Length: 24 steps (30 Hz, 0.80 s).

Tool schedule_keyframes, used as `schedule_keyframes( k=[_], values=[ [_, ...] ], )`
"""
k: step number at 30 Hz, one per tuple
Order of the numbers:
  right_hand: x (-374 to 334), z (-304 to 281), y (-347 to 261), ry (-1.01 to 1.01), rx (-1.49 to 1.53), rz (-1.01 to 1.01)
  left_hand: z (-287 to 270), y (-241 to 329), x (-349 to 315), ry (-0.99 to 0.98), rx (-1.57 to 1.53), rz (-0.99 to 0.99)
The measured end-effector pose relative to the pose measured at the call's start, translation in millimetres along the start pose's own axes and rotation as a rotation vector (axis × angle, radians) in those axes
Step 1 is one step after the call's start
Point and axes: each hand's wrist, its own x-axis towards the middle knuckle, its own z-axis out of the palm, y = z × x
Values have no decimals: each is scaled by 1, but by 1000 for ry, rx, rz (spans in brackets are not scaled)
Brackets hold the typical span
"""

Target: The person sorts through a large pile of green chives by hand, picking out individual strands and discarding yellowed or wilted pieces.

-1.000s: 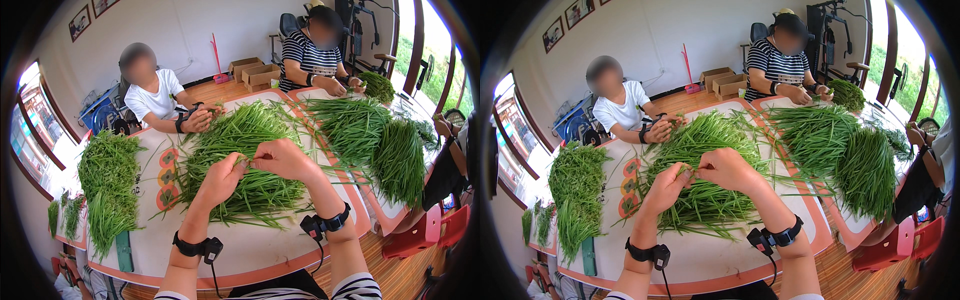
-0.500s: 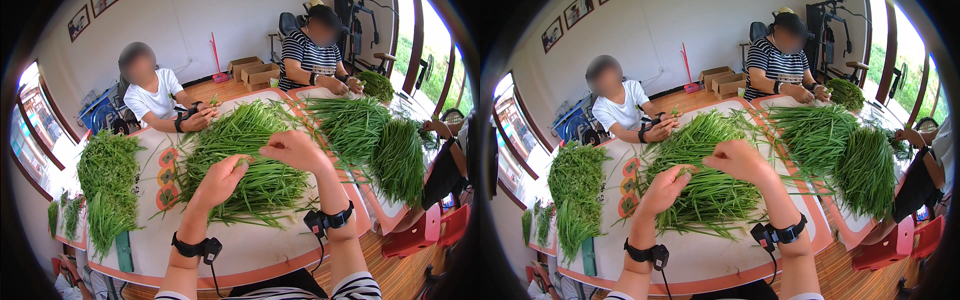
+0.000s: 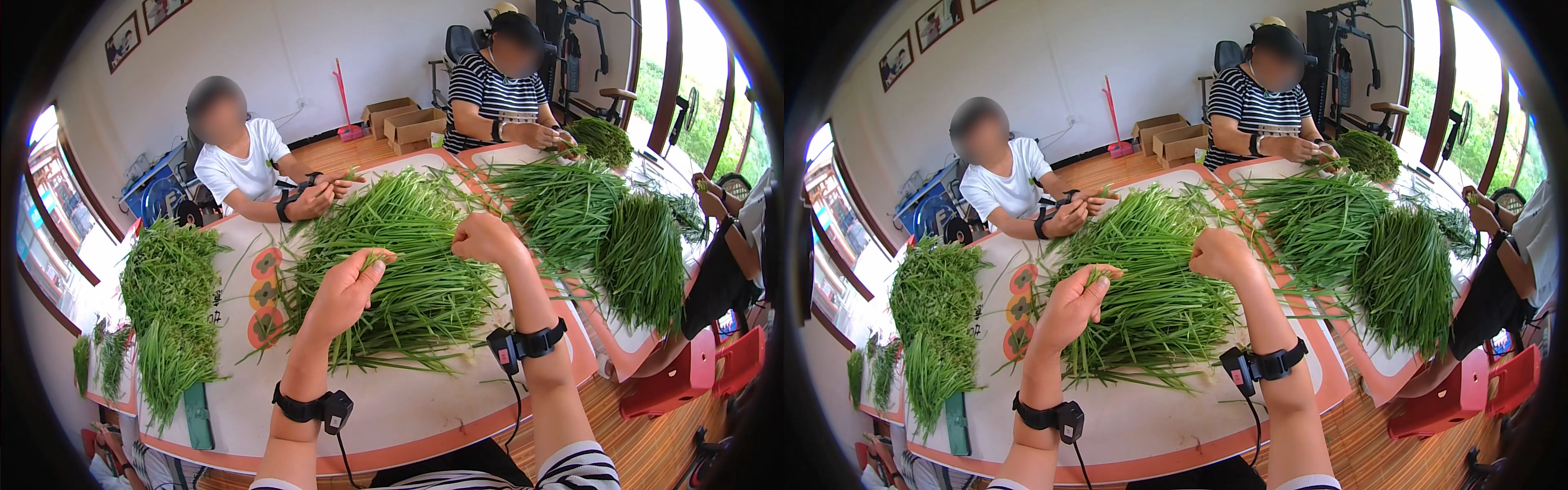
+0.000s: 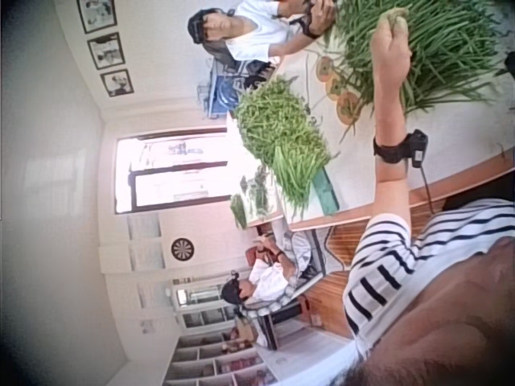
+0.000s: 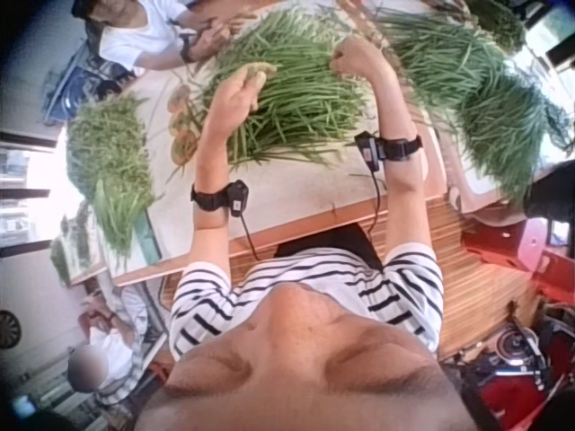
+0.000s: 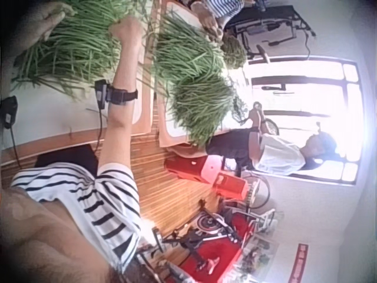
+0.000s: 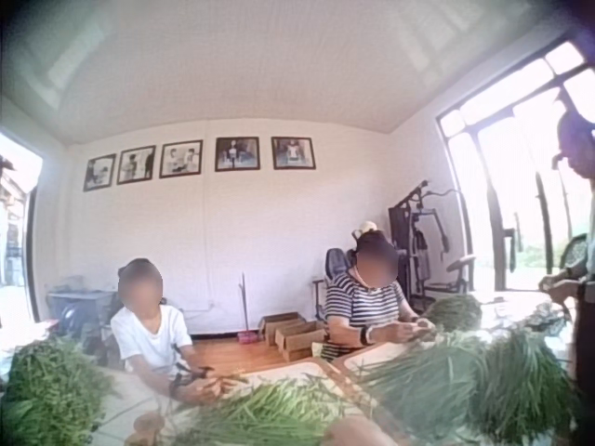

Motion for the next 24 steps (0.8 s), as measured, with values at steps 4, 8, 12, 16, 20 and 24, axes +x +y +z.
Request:
schedule_keyframes(
  k=[4,8,12,16,20,24],
  values=[
    [-4,-9,-11,-82,-20,89,1,1,-1,20,5,0],
    [-4,-1,-10,-107,-218,168,2,-1,1,25,-29,2],
    [-1,5,-5,-154,-171,131,0,-4,1,30,-1,30],
    [-2,3,-6,-181,-164,136,1,-3,1,25,-9,28],
    [-2,3,-1,-138,-144,65,1,-1,0,16,-7,29],
    [-10,-11,-8,-104,114,-135,2,-2,2,48,-27,19]
  ],
)
